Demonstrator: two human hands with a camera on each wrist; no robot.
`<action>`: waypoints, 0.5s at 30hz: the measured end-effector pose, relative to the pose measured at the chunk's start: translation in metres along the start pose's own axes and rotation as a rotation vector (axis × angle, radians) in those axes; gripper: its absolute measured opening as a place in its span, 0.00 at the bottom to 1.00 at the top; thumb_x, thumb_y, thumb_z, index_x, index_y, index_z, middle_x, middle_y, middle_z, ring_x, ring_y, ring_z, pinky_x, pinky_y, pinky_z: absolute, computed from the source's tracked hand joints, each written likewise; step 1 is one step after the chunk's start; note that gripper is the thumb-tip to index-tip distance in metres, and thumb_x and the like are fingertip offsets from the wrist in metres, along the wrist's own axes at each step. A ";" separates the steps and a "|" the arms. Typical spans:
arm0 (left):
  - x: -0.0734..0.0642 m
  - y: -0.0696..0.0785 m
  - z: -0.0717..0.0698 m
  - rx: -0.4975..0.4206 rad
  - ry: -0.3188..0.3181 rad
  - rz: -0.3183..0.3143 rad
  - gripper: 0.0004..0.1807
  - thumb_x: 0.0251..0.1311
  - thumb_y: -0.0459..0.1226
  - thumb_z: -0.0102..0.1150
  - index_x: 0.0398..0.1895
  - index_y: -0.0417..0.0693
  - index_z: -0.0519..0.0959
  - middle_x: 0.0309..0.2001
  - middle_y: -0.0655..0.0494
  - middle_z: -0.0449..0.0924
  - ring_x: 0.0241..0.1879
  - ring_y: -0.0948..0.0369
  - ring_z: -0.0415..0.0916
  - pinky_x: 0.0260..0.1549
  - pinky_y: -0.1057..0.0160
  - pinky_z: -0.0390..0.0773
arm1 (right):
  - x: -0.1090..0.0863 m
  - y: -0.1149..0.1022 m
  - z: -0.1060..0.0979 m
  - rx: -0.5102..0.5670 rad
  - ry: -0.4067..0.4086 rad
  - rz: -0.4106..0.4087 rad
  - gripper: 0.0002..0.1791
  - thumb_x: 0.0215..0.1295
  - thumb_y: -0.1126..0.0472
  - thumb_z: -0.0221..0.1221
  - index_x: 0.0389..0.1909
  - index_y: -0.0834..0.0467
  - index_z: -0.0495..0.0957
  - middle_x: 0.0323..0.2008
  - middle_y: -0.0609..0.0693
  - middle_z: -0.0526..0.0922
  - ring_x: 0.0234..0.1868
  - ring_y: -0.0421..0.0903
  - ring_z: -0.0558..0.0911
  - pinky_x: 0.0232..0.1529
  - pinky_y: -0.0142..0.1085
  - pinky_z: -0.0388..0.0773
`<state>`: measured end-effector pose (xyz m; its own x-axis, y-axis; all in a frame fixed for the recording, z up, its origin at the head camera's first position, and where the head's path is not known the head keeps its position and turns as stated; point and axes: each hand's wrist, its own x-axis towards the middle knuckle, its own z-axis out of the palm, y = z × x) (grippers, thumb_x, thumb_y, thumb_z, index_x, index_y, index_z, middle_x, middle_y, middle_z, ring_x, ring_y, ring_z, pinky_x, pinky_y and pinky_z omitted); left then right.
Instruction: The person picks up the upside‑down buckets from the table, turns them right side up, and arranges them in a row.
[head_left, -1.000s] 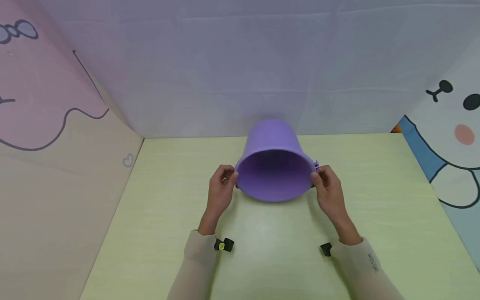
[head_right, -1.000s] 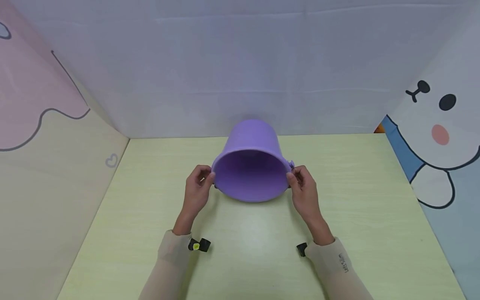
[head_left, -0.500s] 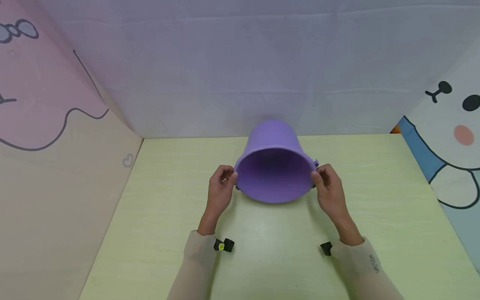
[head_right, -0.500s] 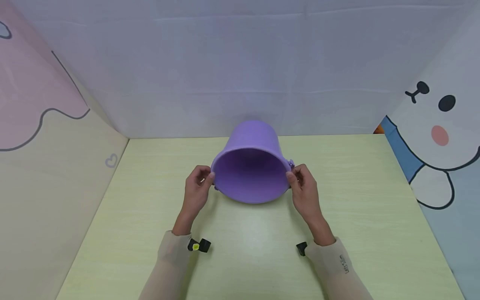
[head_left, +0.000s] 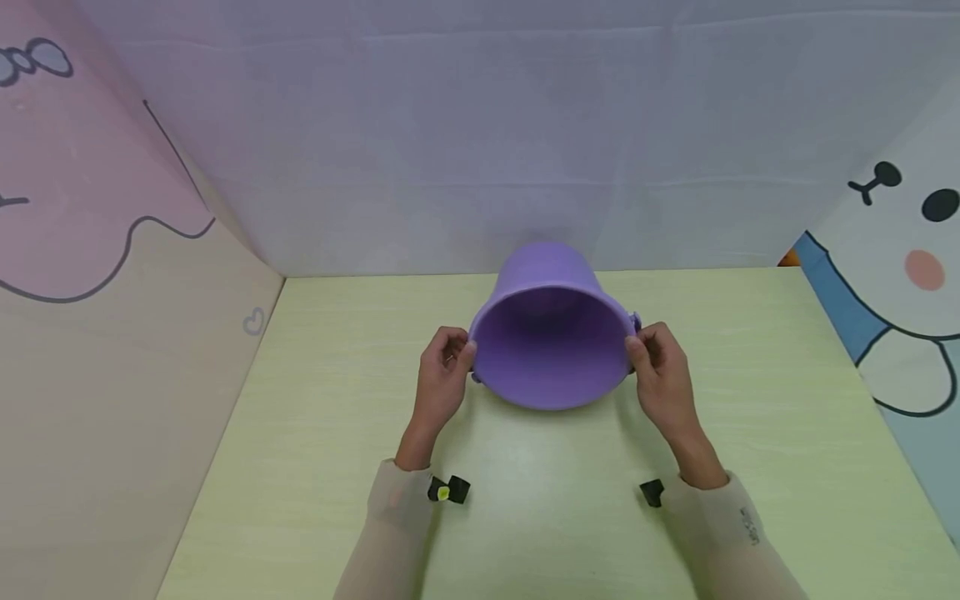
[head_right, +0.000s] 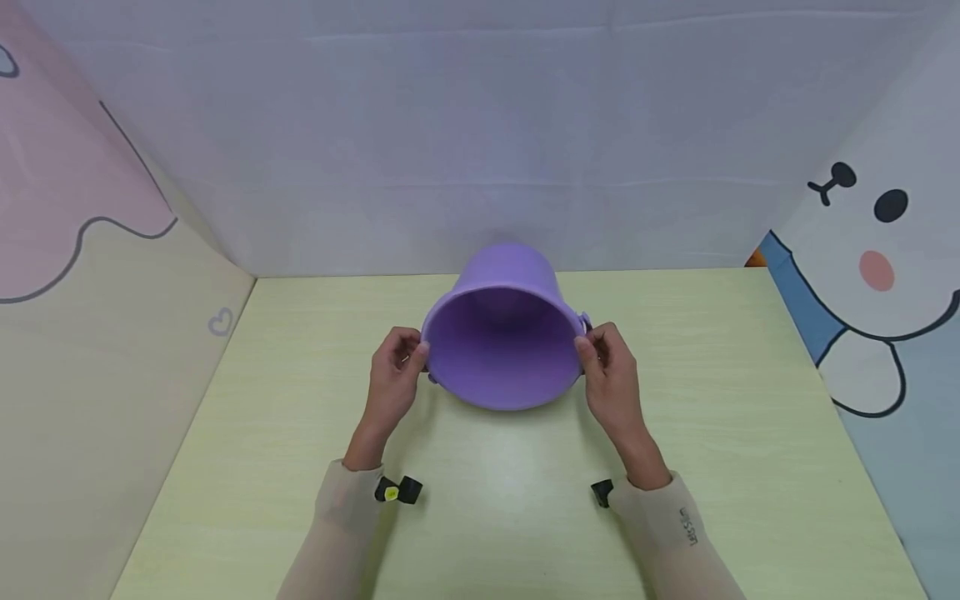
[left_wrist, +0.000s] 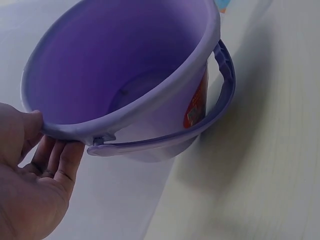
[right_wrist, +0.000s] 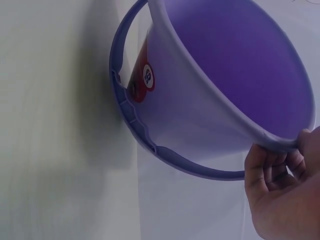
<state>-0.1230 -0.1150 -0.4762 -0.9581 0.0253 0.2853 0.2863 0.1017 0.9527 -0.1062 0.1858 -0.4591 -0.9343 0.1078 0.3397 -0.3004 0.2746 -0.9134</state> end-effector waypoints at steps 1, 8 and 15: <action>0.000 0.000 0.000 0.001 0.004 0.001 0.05 0.76 0.26 0.56 0.47 0.29 0.75 0.36 0.48 0.74 0.32 0.64 0.72 0.32 0.71 0.76 | 0.000 -0.001 0.000 0.001 0.000 0.002 0.08 0.79 0.71 0.54 0.39 0.74 0.70 0.29 0.46 0.73 0.29 0.36 0.75 0.32 0.25 0.75; 0.003 0.002 0.000 -0.021 0.018 -0.009 0.05 0.75 0.26 0.57 0.46 0.28 0.75 0.36 0.52 0.74 0.32 0.65 0.72 0.31 0.69 0.79 | 0.003 -0.006 0.000 -0.019 0.010 -0.011 0.08 0.80 0.72 0.53 0.38 0.74 0.70 0.28 0.48 0.74 0.27 0.36 0.76 0.30 0.25 0.76; 0.005 0.004 0.001 -0.065 0.015 -0.023 0.05 0.75 0.25 0.56 0.46 0.27 0.74 0.34 0.55 0.73 0.31 0.66 0.72 0.31 0.72 0.81 | 0.007 -0.009 -0.002 -0.058 0.024 0.009 0.10 0.80 0.68 0.55 0.39 0.73 0.72 0.28 0.44 0.75 0.27 0.35 0.76 0.30 0.24 0.76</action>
<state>-0.1270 -0.1133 -0.4713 -0.9645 0.0084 0.2639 0.2640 0.0370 0.9638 -0.1093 0.1862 -0.4476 -0.9317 0.1333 0.3379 -0.2803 0.3281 -0.9021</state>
